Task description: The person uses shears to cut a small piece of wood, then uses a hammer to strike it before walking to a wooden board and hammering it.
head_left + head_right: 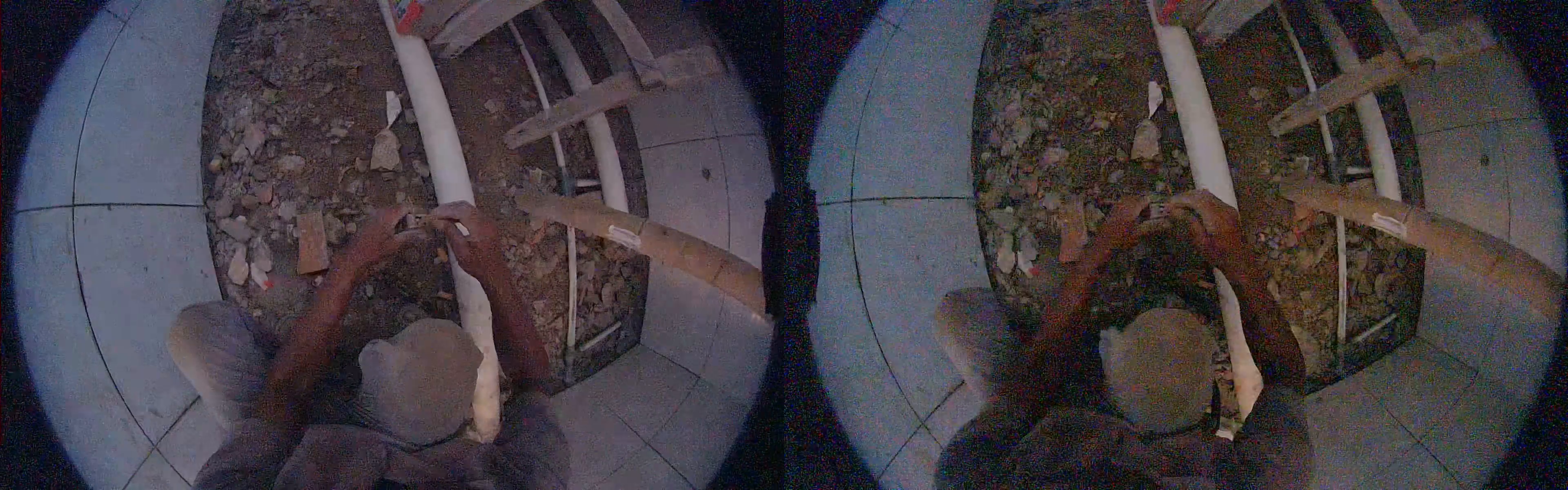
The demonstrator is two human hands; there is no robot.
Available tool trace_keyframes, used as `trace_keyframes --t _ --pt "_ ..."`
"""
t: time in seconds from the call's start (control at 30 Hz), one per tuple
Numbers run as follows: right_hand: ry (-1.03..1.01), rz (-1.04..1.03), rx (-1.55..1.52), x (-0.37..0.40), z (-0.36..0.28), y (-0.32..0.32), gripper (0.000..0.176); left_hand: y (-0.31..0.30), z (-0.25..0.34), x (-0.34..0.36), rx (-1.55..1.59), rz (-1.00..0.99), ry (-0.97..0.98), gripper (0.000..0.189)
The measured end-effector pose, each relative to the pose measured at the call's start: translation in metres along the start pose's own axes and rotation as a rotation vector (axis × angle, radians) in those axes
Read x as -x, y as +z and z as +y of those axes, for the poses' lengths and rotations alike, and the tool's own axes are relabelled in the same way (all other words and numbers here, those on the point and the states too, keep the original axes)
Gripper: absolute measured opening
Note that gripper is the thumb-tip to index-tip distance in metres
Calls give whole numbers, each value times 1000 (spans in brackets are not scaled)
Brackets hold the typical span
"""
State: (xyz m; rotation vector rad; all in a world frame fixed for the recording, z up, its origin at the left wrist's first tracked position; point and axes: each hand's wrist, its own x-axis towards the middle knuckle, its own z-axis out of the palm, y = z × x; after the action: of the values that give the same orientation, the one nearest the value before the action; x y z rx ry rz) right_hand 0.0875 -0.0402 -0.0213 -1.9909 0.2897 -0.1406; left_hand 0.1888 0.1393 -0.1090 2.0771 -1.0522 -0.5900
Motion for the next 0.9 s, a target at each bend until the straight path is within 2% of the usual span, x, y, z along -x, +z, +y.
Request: trace_keyframes --t 0.07,0.13,0.17,0.2,0.33,0.4,0.43,0.5,0.53,0.6,0.67,0.7,0.77,0.9 --pt "-120 32 103 -2 2 10 21 3 -1 -3 95 -46 -11 51" --pt "-49 31 120 -3 -7 14 28 9 -8 -5 187 -88 -15 52" --pt "28 40 134 -2 -11 16 36 16 -14 -3 114 42 56 54" --pt "24 36 135 -1 -9 17 36 24 -20 -2 40 170 125 56" --pt "-58 39 94 -2 7 18 36 0 4 -5 76 37 14 58" --pt "-91 56 66 -2 10 20 36 -14 24 4 118 143 45 57" --pt "-45 97 12 -3 8 23 35 -13 21 4 118 145 48 57" --pt "1 135 -43 -2 3 27 34 -10 14 7 87 300 64 54" --pt "-35 191 0 -3 -4 26 31 -16 18 7 86 302 64 54" --pt "-71 250 42 -2 -7 26 29 -35 31 6 311 158 -10 50" --pt "141 200 -169 0 -5 25 29 -36 34 9 221 161 -6 46" --pt "140 202 -170 0 -5 24 29 -35 36 10 134 165 -2 42" --pt "36 211 -103 3 -6 20 26 -30 32 11 164 155 0 39" --pt "93 213 -151 16 2 9 24 -14 19 12 209 162 6 35"
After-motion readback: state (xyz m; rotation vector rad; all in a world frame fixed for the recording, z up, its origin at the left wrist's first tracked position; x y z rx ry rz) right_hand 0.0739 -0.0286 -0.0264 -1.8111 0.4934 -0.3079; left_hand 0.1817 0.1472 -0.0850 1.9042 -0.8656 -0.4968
